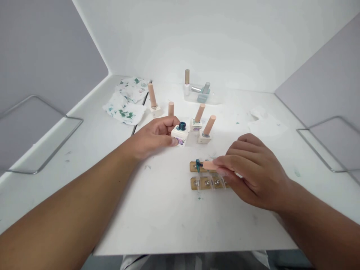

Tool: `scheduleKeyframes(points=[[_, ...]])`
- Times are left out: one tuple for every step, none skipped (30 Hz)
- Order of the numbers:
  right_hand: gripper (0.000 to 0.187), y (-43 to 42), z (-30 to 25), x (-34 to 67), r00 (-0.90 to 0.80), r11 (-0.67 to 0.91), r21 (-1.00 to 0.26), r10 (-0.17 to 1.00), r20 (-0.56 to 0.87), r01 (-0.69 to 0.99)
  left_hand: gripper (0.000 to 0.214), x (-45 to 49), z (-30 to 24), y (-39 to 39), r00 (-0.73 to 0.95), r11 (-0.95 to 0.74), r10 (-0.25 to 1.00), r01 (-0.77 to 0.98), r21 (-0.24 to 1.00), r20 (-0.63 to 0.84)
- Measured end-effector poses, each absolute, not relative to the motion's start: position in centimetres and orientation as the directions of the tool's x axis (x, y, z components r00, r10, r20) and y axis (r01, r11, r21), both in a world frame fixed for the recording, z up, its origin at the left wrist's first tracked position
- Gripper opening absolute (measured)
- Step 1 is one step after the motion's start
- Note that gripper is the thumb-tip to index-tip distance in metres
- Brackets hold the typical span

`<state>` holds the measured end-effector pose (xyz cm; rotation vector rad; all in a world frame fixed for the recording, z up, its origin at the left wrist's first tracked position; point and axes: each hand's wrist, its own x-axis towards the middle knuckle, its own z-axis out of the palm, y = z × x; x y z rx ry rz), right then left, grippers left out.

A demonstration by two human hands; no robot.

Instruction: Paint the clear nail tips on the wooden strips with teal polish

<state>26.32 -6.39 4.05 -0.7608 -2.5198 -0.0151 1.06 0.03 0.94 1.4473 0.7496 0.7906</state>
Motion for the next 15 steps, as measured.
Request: scheduleKeyframes(points=[[0.006, -6.45, 4.1, 26.4, -0.73, 0.853, -0.152, 0.508, 0.457, 0.498, 0.025, 1.06, 0.93, 0.03, 0.552, -0.027, 0.833, -0.017, 0.999, 0.032], [0.006, -6.51, 4.16, 26.5, -0.741, 0.862, -0.173, 0.5, 0.448, 0.477, 0.025, 1.06, 0.93, 0.03, 0.553, -0.028, 0.833, -0.022, 0.999, 0.036], [0.006, -6.56, 4.22, 26.59, -0.744, 0.866, -0.189, 0.495, 0.448, 0.462, 0.025, 1.05, 0.92, 0.03, 0.555, -0.029, 0.831, -0.028, 0.999, 0.039], [0.006, -6.59, 4.26, 26.66, -0.739, 0.867, -0.194, 0.493, 0.459, 0.458, 0.024, 1.04, 0.92, 0.03, 0.56, -0.029, 0.828, -0.033, 0.999, 0.043], [0.006, -6.6, 4.28, 26.69, -0.726, 0.865, -0.187, 0.495, 0.477, 0.466, 0.024, 1.03, 0.92, 0.03, 0.565, -0.028, 0.824, -0.037, 0.999, 0.045], [0.006, -6.58, 4.27, 26.69, -0.711, 0.859, -0.171, 0.499, 0.496, 0.483, 0.024, 1.01, 0.91, 0.02, 0.567, -0.028, 0.822, -0.038, 0.999, 0.045], [0.006, -6.53, 4.22, 26.64, -0.695, 0.85, -0.151, 0.504, 0.512, 0.505, 0.024, 1.0, 0.91, 0.02, 0.565, -0.028, 0.824, -0.035, 0.999, 0.043], [0.007, -6.48, 4.14, 26.55, -0.683, 0.839, -0.131, 0.511, 0.521, 0.528, 0.024, 0.99, 0.9, 0.01, 0.561, -0.029, 0.827, -0.028, 0.999, 0.04], [0.007, -6.43, 4.04, 26.45, -0.678, 0.83, -0.113, 0.517, 0.523, 0.546, 0.024, 0.98, 0.9, 0.01, 0.557, -0.031, 0.83, -0.023, 0.999, 0.039], [0.007, -6.39, 3.94, 26.34, -0.679, 0.825, -0.101, 0.521, 0.517, 0.556, 0.024, 0.98, 0.89, 0.01, 0.554, -0.033, 0.832, -0.022, 0.999, 0.04], [0.007, -6.39, 3.86, 26.25, -0.687, 0.826, -0.094, 0.521, 0.507, 0.556, 0.024, 0.97, 0.89, 0.01, 0.554, -0.034, 0.832, -0.021, 0.999, 0.04], [0.006, -6.41, 3.8, 26.2, -0.701, 0.834, -0.097, 0.515, 0.494, 0.544, 0.024, 0.96, 0.89, 0.03, 0.555, -0.032, 0.831, -0.02, 0.999, 0.038], [0.005, -6.46, 3.78, 26.2, -0.719, 0.845, -0.108, 0.507, 0.476, 0.524, 0.024, 0.95, 0.89, 0.04, 0.557, -0.029, 0.83, -0.018, 0.999, 0.034], [0.005, -6.54, 3.81, 26.25, -0.736, 0.857, -0.126, 0.497, 0.459, 0.5, 0.024, 0.93, 0.89, 0.05, 0.557, -0.025, 0.83, -0.016, 1.0, 0.03], [0.005, -6.63, 3.87, 26.33, -0.749, 0.868, -0.144, 0.486, 0.45, 0.476, 0.024, 0.92, 0.89, 0.07, 0.558, -0.022, 0.829, -0.015, 1.0, 0.026]])
